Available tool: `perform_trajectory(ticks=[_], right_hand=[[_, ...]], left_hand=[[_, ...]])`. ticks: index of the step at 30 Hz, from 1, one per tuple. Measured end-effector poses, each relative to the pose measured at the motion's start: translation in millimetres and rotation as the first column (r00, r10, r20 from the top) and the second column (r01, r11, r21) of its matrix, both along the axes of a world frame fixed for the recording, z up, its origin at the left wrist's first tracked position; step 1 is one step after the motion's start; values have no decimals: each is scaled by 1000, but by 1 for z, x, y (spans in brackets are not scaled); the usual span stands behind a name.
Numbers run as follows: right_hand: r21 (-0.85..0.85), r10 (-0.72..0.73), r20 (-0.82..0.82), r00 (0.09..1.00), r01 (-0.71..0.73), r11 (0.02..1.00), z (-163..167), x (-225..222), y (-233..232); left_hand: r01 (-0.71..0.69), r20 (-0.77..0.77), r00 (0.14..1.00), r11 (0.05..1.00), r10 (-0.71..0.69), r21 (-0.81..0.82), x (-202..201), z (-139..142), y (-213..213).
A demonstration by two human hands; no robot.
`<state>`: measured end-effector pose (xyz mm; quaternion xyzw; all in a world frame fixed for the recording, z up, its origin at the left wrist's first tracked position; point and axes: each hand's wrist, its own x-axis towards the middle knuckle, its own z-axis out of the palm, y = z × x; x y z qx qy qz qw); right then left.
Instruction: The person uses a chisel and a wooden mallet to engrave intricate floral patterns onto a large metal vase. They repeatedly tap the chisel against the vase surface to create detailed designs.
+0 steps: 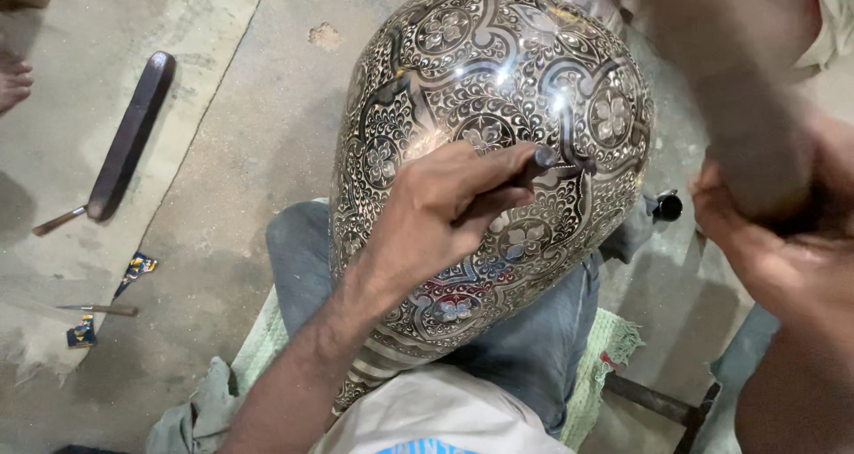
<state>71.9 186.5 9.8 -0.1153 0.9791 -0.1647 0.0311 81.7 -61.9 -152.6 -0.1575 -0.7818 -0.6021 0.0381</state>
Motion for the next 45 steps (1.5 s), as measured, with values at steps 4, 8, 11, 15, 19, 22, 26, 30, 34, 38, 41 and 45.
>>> perform_trajectory(ticks=[4,8,11,15,19,22,26,30,34,38,41,45], right_hand=[[-8,117,43,992,-117,993,17,-7,-27],[16,151,76,986,-153,988,22,-8,-36],[-3,69,42,997,-69,998,18,-7,-34],[135,80,87,993,-91,987,13,-5,-21],[-2,164,8,986,-164,986,5,-4,-7],[141,111,109,988,-125,982,8,0,0],[108,144,90,985,-153,982,9,2,4],[248,92,153,984,-128,960,14,4,5],[139,132,87,987,-143,980,15,5,-2],[68,172,31,985,-174,982,19,5,-12],[66,235,-77,969,-230,971,21,4,-19],[77,204,-68,977,-198,977,21,9,-21]], left_hand=[[-15,-109,994,998,22,64,5,0,1],[-2,-61,998,986,12,165,7,1,2],[-38,12,999,996,37,86,10,4,2],[-63,-152,984,984,89,169,14,9,1],[-108,49,993,991,104,77,19,12,2],[-106,-24,993,977,113,186,19,13,5],[-151,-15,987,971,157,186,23,15,7],[-158,45,987,982,154,101,26,15,7],[-159,-33,985,965,169,211,30,15,9],[-209,-41,975,963,219,171,36,20,9],[-237,-16,970,958,242,159,36,23,11],[-278,152,951,960,270,31,39,29,13]])
